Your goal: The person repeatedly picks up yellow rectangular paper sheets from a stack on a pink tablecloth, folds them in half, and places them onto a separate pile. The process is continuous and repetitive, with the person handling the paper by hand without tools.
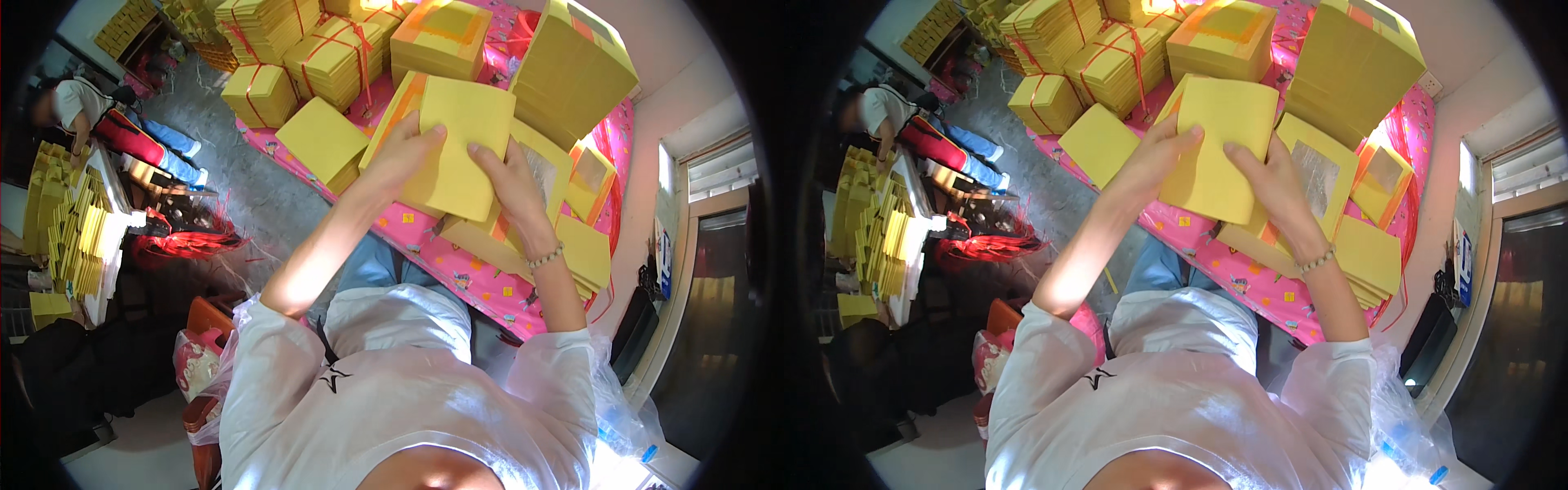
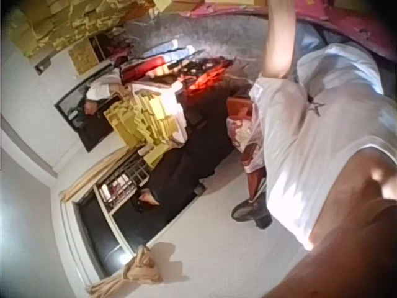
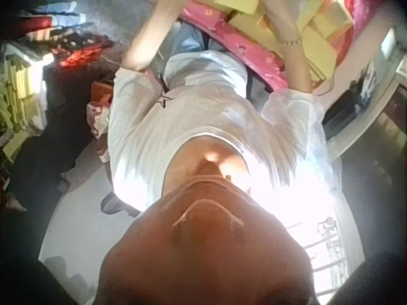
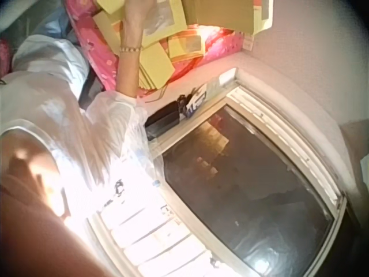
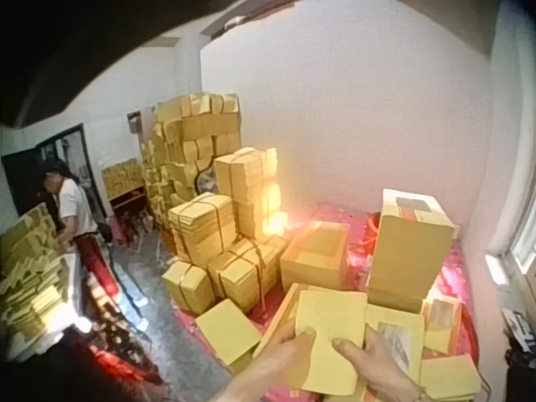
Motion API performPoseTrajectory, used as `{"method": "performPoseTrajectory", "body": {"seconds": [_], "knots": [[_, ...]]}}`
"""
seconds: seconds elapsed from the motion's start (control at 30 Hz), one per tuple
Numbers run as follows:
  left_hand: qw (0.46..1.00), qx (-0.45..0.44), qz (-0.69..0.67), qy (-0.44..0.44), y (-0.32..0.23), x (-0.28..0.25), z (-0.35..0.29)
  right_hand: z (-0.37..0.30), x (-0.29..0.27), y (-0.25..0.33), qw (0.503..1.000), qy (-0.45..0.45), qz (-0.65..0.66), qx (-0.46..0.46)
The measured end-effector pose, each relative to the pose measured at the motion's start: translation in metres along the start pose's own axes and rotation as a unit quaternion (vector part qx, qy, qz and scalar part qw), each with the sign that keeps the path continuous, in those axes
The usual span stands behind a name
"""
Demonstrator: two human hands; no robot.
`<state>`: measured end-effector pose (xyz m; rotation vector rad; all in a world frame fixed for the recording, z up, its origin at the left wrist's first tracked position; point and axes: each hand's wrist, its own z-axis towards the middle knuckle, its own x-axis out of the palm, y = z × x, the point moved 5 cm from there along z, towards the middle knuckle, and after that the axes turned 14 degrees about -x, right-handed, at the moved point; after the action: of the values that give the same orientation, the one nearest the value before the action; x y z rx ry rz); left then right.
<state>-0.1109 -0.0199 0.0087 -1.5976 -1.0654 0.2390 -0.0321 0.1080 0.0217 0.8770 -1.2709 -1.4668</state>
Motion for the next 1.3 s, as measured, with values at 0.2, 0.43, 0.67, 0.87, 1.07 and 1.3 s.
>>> {"method": "performPoseTrajectory", "body": {"seconds": [0.2,0.43,0.67,0.87,1.07,1.3], "knots": [[0.974,0.222,0.037,-0.022,0.002,0.007,-0.016,-0.005,0.000,0.014,0.996,0.034,-0.055,-0.068],[0.959,0.265,0.092,-0.026,0.002,0.012,-0.036,-0.018,0.002,0.022,0.994,0.053,-0.034,-0.090],[0.963,0.267,0.031,-0.015,-0.006,0.022,-0.056,-0.026,0.002,0.026,0.993,0.040,-0.001,-0.108],[0.969,0.246,0.021,-0.013,0.004,0.014,-0.053,-0.025,0.007,0.031,0.995,0.010,-0.018,-0.096],[0.979,0.198,0.010,-0.034,0.012,0.004,-0.051,-0.017,0.002,0.020,0.995,-0.021,-0.047,-0.083],[0.989,0.141,0.010,-0.031,0.019,-0.004,-0.051,-0.008,-0.011,0.017,0.991,-0.041,-0.072,-0.103]]}}
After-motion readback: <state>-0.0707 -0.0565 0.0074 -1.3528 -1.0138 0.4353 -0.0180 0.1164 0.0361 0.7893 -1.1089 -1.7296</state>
